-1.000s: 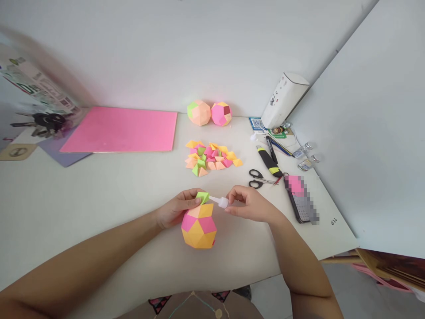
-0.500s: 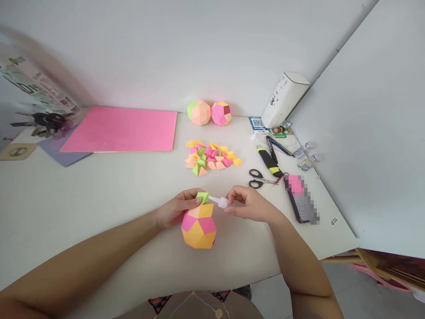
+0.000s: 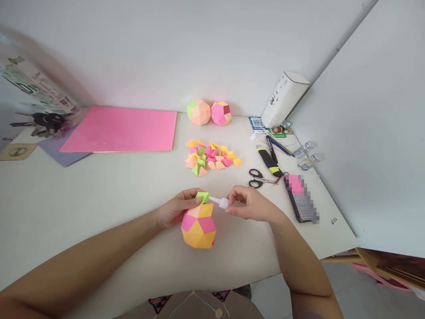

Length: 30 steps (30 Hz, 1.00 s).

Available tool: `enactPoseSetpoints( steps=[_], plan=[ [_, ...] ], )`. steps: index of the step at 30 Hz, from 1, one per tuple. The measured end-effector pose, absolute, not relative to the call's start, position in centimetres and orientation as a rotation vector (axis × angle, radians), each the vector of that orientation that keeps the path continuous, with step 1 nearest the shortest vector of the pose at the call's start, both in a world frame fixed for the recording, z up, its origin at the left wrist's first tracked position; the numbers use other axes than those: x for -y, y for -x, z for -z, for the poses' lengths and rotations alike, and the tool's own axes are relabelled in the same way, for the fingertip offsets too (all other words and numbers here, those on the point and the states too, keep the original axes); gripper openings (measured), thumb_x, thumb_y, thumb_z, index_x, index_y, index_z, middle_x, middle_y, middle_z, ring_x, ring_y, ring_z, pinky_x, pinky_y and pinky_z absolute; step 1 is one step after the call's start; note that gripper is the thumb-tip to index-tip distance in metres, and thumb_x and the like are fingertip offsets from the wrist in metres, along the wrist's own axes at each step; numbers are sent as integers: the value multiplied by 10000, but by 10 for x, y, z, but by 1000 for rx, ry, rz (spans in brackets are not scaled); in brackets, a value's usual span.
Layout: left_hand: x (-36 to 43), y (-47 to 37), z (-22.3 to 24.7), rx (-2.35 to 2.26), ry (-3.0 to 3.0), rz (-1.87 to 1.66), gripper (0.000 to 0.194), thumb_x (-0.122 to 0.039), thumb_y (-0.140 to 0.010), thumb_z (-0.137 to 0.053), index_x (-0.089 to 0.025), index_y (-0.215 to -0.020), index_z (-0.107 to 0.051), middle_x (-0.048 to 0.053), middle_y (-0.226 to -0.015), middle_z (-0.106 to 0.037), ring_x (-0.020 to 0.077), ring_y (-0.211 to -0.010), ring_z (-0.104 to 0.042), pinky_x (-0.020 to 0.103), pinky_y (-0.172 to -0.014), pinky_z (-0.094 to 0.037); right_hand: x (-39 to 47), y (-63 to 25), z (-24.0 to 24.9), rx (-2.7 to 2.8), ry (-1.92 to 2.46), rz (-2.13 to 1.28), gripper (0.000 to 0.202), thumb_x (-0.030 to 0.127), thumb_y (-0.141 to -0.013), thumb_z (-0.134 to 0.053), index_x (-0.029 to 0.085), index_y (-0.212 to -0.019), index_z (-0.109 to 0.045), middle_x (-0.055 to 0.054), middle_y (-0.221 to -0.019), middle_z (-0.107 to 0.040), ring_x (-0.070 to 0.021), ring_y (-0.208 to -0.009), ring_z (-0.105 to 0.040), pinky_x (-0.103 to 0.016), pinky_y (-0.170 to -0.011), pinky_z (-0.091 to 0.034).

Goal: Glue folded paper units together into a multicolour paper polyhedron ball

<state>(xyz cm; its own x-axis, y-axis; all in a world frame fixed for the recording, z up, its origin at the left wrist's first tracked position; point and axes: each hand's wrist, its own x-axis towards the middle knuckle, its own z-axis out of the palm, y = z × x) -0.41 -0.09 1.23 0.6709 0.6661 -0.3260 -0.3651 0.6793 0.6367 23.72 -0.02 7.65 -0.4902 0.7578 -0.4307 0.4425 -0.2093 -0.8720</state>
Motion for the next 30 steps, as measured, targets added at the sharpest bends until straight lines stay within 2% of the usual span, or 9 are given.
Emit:
enactPoseSetpoints(
  steps=[7, 11, 15, 24, 30],
  plan=[
    [1, 4, -11, -577, -568, -614, 213, -300, -693, -762, -166, -830, -668, -10, -702, -612, 103, -621, -565, 224, -596, -420, 0, -239, -77, 1812, 1407, -1745, 251, 357, -749, -697, 197, -771, -504, -44, -963, -614, -120, -702, -539, -223, -514, -416],
    [1, 4, -11, -585, -554, -622, 222, -297, -686, -767, -164, -835, -670, -2, -716, -614, 109, -633, -570, 227, -602, -427, -1, -239, -78, 1861, 1373, -1693, 234, 343, -747, -697, 200, -761, -513, -38, -954, -623, -169, -864, -586, -290, -706, -486],
    [0, 3, -11, -593, -552, -623, 246, -308, -673, -775, -158, -838, -671, 10, -734, -620, 117, -646, -576, 232, -609, -430, -2, -240, -78, 1892, 1345, -1688, 230, 344, -748, -692, 202, -764, -512, -44, -973, -618, -197, -934, -595, -356, -832, -485],
    [1, 5, -10, -614, -582, -598, 243, -331, -686, -761, -155, -838, -688, 9, -701, -621, 111, -610, -559, 232, -583, -410, -1, -236, -76, 1866, 1311, -1703, 216, 324, -739, -698, 202, -757, -521, -45, -1000, -616, -196, -957, -597, -353, -842, -479],
    [1, 4, -9, -611, -558, -607, 244, -318, -673, -773, -155, -831, -685, 2, -681, -617, 108, -600, -559, 226, -575, -409, -1, -234, -75, 1797, 1361, -1651, 233, 327, -739, -703, 195, -758, -512, -55, -1004, -609, -178, -889, -598, -302, -720, -486]
  ],
)
